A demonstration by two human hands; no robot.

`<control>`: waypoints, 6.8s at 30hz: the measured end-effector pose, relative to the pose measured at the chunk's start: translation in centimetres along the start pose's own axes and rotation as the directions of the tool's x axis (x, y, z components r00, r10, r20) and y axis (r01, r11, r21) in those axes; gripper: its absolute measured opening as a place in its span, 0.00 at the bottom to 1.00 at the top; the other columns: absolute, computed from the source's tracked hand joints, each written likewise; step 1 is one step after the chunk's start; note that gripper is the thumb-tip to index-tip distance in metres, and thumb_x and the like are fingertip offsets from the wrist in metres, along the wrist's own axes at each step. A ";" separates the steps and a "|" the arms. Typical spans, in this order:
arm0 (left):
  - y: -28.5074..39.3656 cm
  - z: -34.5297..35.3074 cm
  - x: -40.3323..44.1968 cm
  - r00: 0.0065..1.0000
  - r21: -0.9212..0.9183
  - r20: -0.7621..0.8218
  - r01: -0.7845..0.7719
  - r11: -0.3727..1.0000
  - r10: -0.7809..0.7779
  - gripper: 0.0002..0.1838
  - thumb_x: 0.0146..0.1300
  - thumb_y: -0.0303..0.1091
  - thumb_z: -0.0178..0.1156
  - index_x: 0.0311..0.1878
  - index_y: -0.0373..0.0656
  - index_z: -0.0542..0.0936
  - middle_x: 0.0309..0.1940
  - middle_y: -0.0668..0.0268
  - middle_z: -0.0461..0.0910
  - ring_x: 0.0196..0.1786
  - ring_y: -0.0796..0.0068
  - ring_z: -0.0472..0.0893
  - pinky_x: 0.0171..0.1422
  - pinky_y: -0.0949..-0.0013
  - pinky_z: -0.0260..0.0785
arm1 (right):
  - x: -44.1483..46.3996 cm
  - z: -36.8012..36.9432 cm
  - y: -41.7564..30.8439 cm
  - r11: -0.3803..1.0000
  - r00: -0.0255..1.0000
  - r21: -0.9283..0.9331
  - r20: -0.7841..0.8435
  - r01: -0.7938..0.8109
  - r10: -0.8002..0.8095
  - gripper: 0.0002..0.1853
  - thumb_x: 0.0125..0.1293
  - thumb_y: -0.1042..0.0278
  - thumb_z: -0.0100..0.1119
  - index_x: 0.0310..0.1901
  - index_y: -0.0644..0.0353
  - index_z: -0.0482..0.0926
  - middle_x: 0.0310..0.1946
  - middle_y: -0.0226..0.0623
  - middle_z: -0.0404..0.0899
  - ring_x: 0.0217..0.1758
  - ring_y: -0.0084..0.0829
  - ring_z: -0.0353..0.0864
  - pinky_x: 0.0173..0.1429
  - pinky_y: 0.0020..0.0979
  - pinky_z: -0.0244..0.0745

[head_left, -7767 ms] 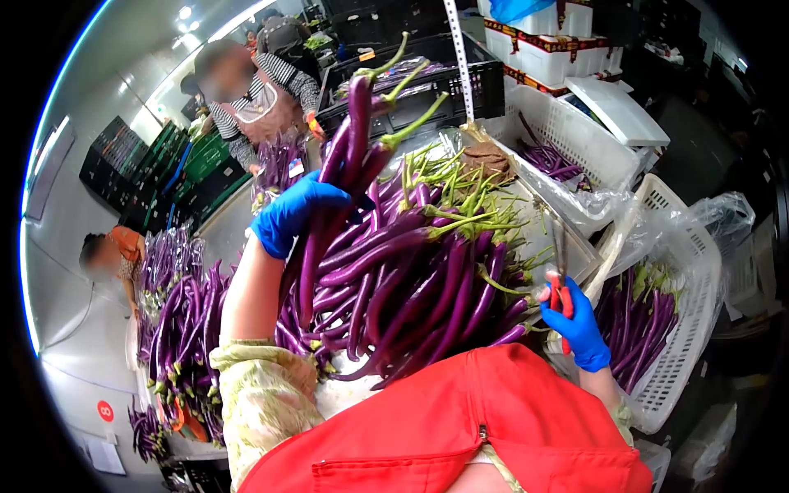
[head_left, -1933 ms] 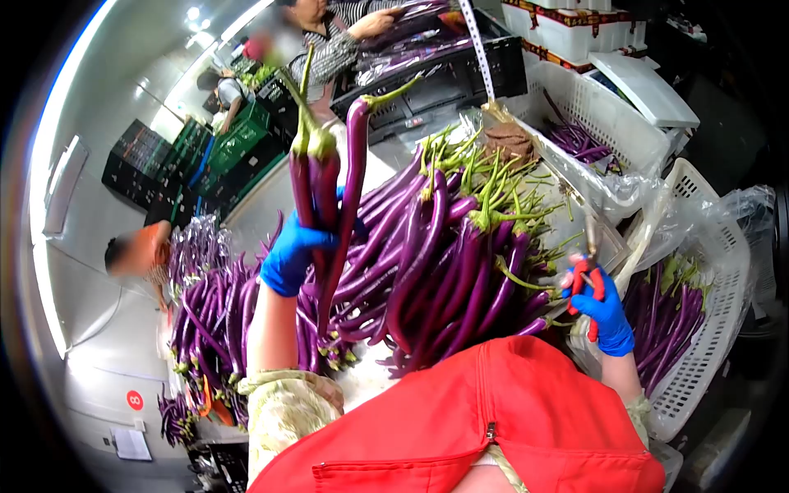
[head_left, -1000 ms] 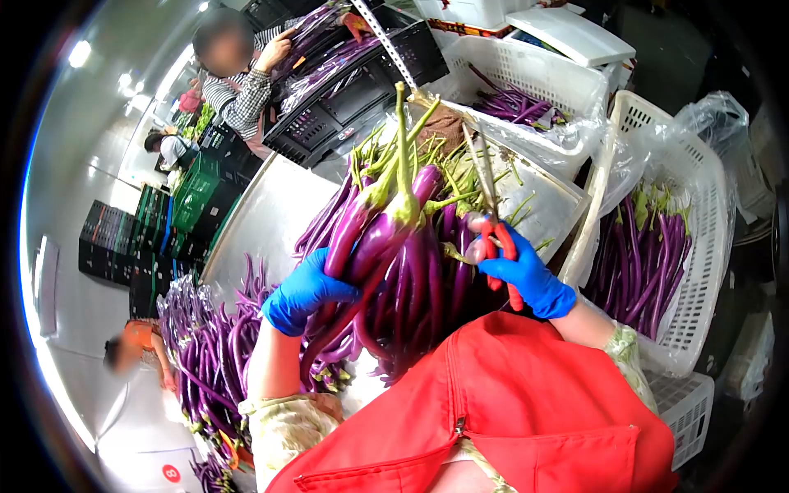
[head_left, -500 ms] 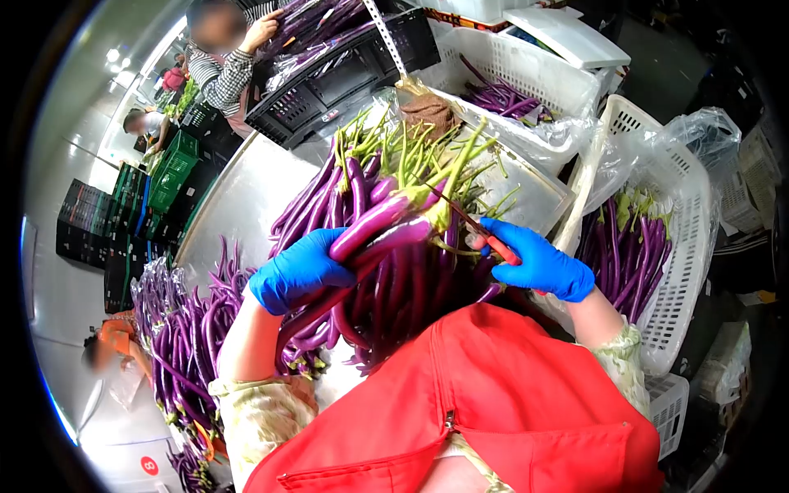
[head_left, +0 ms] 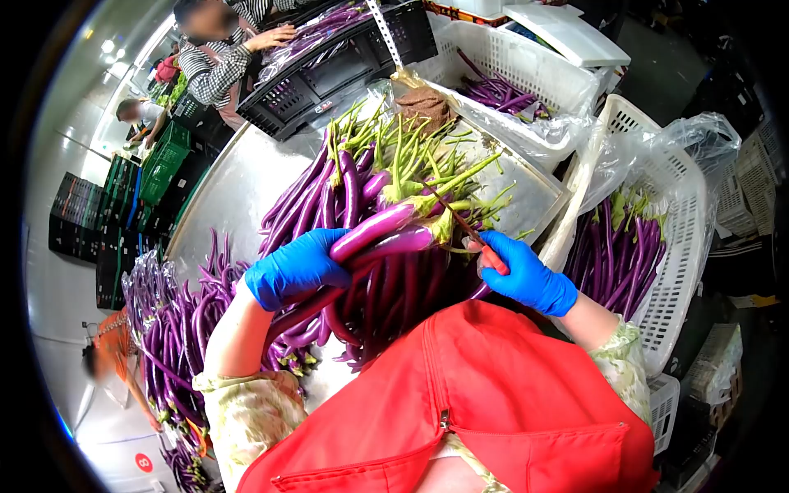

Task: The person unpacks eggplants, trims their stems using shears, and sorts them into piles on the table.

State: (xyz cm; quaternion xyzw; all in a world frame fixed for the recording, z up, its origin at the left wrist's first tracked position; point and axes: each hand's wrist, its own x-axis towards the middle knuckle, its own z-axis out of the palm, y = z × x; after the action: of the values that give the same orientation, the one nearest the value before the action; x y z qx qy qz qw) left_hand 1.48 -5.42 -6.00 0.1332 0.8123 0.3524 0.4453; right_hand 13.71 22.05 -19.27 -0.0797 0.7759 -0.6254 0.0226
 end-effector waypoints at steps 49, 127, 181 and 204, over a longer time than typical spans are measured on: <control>-30.7 -7.3 -17.9 0.209 -0.522 -0.813 -0.676 0.520 -0.544 0.33 0.64 0.57 0.54 0.56 0.33 0.73 0.46 0.55 0.80 0.49 0.62 0.81 0.53 0.66 0.75 | 2.4 -1.0 3.1 0.966 0.931 0.248 -0.331 -0.071 0.153 0.29 0.62 0.72 0.50 0.66 0.61 0.58 0.39 0.36 0.72 0.29 0.22 0.71 0.25 0.23 0.70; -42.7 -17.2 -30.9 0.107 -0.101 -0.970 0.638 0.763 -0.218 0.56 0.45 0.58 0.70 0.71 0.38 0.53 0.64 0.46 0.66 0.65 0.52 0.68 0.67 0.59 0.61 | 18.1 -0.2 -13.2 0.895 0.920 0.389 0.389 -0.216 0.053 0.29 0.64 0.61 0.52 0.64 0.67 0.62 0.55 0.47 0.73 0.45 0.27 0.75 0.49 0.24 0.71; -39.8 -4.5 -18.3 -0.239 -0.346 -0.937 0.724 0.597 -0.254 0.26 0.56 0.55 0.57 0.56 0.54 0.76 0.62 0.53 0.64 0.68 0.45 0.58 0.66 0.37 0.51 | 5.7 -5.5 2.3 0.774 0.957 0.632 -0.200 -0.038 0.210 0.25 0.68 0.59 0.48 0.63 0.61 0.65 0.58 0.47 0.72 0.49 0.30 0.74 0.53 0.31 0.66; -44.6 -23.4 -22.6 -0.160 -0.198 -0.979 0.608 0.769 -0.126 0.20 0.57 0.43 0.59 0.47 0.39 0.75 0.43 0.48 0.79 0.49 0.47 0.78 0.54 0.53 0.69 | 4.3 -3.0 1.0 0.778 0.923 0.618 -0.224 -0.112 0.312 0.28 0.66 0.61 0.48 0.66 0.61 0.61 0.59 0.44 0.70 0.45 0.27 0.73 0.48 0.27 0.69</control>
State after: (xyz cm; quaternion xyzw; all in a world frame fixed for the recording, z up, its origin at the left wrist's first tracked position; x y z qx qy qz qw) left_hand -0.50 -59.93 -14.26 -0.3263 0.9201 0.0440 -0.2120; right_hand 9.01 24.50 -19.35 0.1211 0.5379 -0.8342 -0.0062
